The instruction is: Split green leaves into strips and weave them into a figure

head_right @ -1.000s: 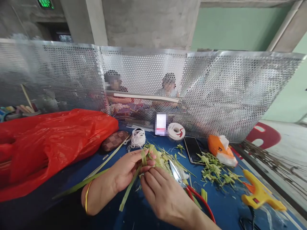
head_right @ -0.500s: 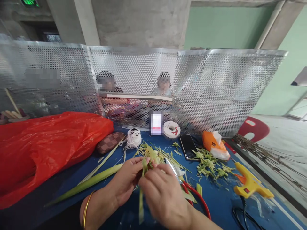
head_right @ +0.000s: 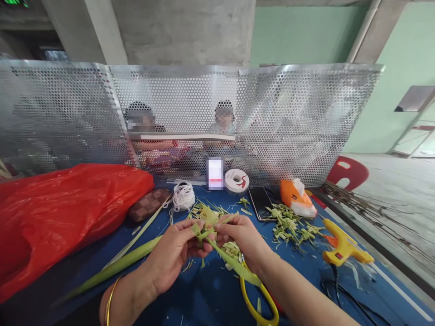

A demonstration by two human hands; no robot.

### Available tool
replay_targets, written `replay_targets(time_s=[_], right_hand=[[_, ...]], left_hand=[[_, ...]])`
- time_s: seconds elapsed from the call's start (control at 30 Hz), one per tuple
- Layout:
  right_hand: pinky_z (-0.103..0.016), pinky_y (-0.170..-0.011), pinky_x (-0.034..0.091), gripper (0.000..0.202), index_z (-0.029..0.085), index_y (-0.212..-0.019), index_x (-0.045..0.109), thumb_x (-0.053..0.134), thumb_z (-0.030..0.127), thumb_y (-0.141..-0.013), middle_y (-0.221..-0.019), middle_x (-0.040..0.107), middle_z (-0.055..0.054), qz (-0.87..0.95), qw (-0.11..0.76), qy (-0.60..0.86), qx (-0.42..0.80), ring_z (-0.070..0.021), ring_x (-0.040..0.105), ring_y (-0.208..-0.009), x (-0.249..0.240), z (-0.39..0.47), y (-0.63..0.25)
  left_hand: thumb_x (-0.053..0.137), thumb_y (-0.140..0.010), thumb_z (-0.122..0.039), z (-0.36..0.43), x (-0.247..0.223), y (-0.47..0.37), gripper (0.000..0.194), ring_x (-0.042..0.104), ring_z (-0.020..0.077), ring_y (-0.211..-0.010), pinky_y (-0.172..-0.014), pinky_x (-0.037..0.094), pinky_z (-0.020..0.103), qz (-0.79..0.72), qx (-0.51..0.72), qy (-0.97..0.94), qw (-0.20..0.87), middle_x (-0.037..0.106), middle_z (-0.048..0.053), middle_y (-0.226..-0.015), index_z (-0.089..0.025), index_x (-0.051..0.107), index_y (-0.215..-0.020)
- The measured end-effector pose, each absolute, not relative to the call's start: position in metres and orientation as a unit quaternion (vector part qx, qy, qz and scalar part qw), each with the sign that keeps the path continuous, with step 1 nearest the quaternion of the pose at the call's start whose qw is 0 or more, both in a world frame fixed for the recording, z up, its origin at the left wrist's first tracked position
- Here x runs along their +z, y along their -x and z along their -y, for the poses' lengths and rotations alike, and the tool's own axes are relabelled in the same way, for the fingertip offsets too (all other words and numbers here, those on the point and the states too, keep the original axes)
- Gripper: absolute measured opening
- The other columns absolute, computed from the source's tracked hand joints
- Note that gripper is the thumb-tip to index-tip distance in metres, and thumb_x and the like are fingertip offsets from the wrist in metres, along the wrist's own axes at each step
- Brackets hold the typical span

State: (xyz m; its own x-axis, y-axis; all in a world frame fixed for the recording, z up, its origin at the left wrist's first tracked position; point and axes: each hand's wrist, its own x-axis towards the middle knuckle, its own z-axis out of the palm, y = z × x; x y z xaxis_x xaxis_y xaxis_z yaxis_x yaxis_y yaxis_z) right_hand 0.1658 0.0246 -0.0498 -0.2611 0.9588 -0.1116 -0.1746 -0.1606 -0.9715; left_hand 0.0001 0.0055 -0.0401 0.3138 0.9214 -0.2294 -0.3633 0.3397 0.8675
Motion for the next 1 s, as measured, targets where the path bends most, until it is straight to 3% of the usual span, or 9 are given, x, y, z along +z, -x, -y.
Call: replay_targets(time_s=[0.1,0.17,0.27,0.37,0.47,0.57,0.7,0.83,1.0], right_hand=[[-0.023,-0.056,0.045,0.028,0.013,-0.065,0.066,0.079,0.038,-0.066,-0.057,0.062,0.001,0.46,0.396,0.397,0.688,-0.0089,0.056,-0.05,-0.058,-0.026,-0.164],[-0.023,-0.051,0.043,0.032,0.014,-0.064,0.062,0.075,0.043,-0.07,-0.055,0.059,0.002,0.505,0.374,0.413,0.659,-0.01,0.056,-0.047,-0.06,-0.026,-0.165],[-0.024,-0.048,0.042,0.028,0.017,-0.069,0.058,0.066,0.042,-0.081,-0.056,0.058,0.003,0.625,0.356,0.459,0.522,-0.0117,0.056,-0.047,-0.057,-0.023,-0.169],[-0.024,-0.053,0.046,0.009,0.019,-0.086,0.059,0.063,0.027,-0.084,-0.063,0.062,0.003,0.736,0.35,0.439,0.377,-0.0128,0.057,-0.055,-0.047,-0.015,-0.173],[-0.025,-0.06,0.049,0.017,0.02,-0.104,0.061,0.059,0.023,-0.088,-0.076,0.066,-0.001,0.803,0.373,0.383,0.265,-0.0142,0.06,-0.065,-0.04,-0.008,-0.175],[-0.028,-0.066,0.051,0.016,0.02,-0.1,0.066,0.051,0.022,-0.094,-0.087,0.068,-0.006,0.848,0.4,0.32,0.14,-0.0163,0.064,-0.075,-0.038,-0.006,-0.174],[-0.031,-0.068,0.05,0.018,0.021,-0.091,0.068,0.051,0.013,-0.092,-0.084,0.067,-0.005,0.854,0.435,0.284,0.019,-0.0175,0.063,-0.076,-0.037,-0.006,-0.172],[-0.033,-0.07,0.05,0.016,0.02,-0.08,0.064,0.052,0.015,-0.089,-0.085,0.063,-0.006,0.82,0.461,0.333,0.062,-0.0188,0.061,-0.079,-0.038,-0.005,-0.168],[-0.026,-0.061,0.047,0.014,0.02,-0.073,0.057,0.052,0.02,-0.086,-0.068,0.059,0.0,0.763,0.441,0.422,0.213,-0.0149,0.056,-0.065,-0.037,-0.005,-0.166]], left_hand=[[0.07,-0.078,-0.027,-0.006,-0.037,0.002,0.018,0.066,0.0124,-0.058,-0.054,0.052,0.018,-0.377,0.403,-0.357,0.753,0.072,0.01,-0.073,-0.009,0.072,-0.078],[0.068,-0.081,-0.024,-0.008,-0.035,0.004,0.016,0.066,0.0122,-0.059,-0.054,0.052,0.018,-0.387,0.406,-0.337,0.756,0.072,0.01,-0.072,-0.008,0.072,-0.078],[0.064,-0.084,-0.021,-0.012,-0.031,0.008,0.015,0.066,0.0112,-0.06,-0.054,0.053,0.018,-0.417,0.45,-0.291,0.734,0.072,0.008,-0.074,-0.009,0.072,-0.081],[0.063,-0.084,-0.019,-0.017,-0.03,0.011,0.014,0.066,0.0111,-0.061,-0.055,0.054,0.018,-0.437,0.484,-0.272,0.708,0.072,0.008,-0.075,-0.009,0.073,-0.082],[0.064,-0.083,-0.019,-0.018,-0.031,0.01,0.014,0.066,0.0111,-0.061,-0.055,0.053,0.018,-0.441,0.498,-0.278,0.693,0.072,0.008,-0.074,-0.009,0.072,-0.081],[0.065,-0.081,-0.021,-0.014,-0.034,0.006,0.015,0.065,0.0114,-0.057,-0.054,0.052,0.019,-0.447,0.486,-0.302,0.688,0.071,0.007,-0.069,-0.009,0.072,-0.077],[0.07,-0.077,-0.027,-0.008,-0.038,-0.001,0.018,0.065,0.0132,-0.056,-0.054,0.05,0.02,-0.453,0.447,-0.367,0.678,0.069,0.008,-0.063,-0.009,0.073,-0.074],[0.073,-0.074,-0.034,-0.003,-0.037,-0.003,0.024,0.066,0.0137,-0.057,-0.056,0.049,0.021,-0.448,0.404,-0.421,0.678,0.07,0.008,-0.063,-0.011,0.073,-0.068],[0.071,-0.076,-0.038,-0.004,-0.034,0.001,0.027,0.067,0.0143,-0.064,-0.062,0.05,0.022,-0.42,0.362,-0.45,0.7,0.074,0.011,-0.075,-0.011,0.075,-0.077]])
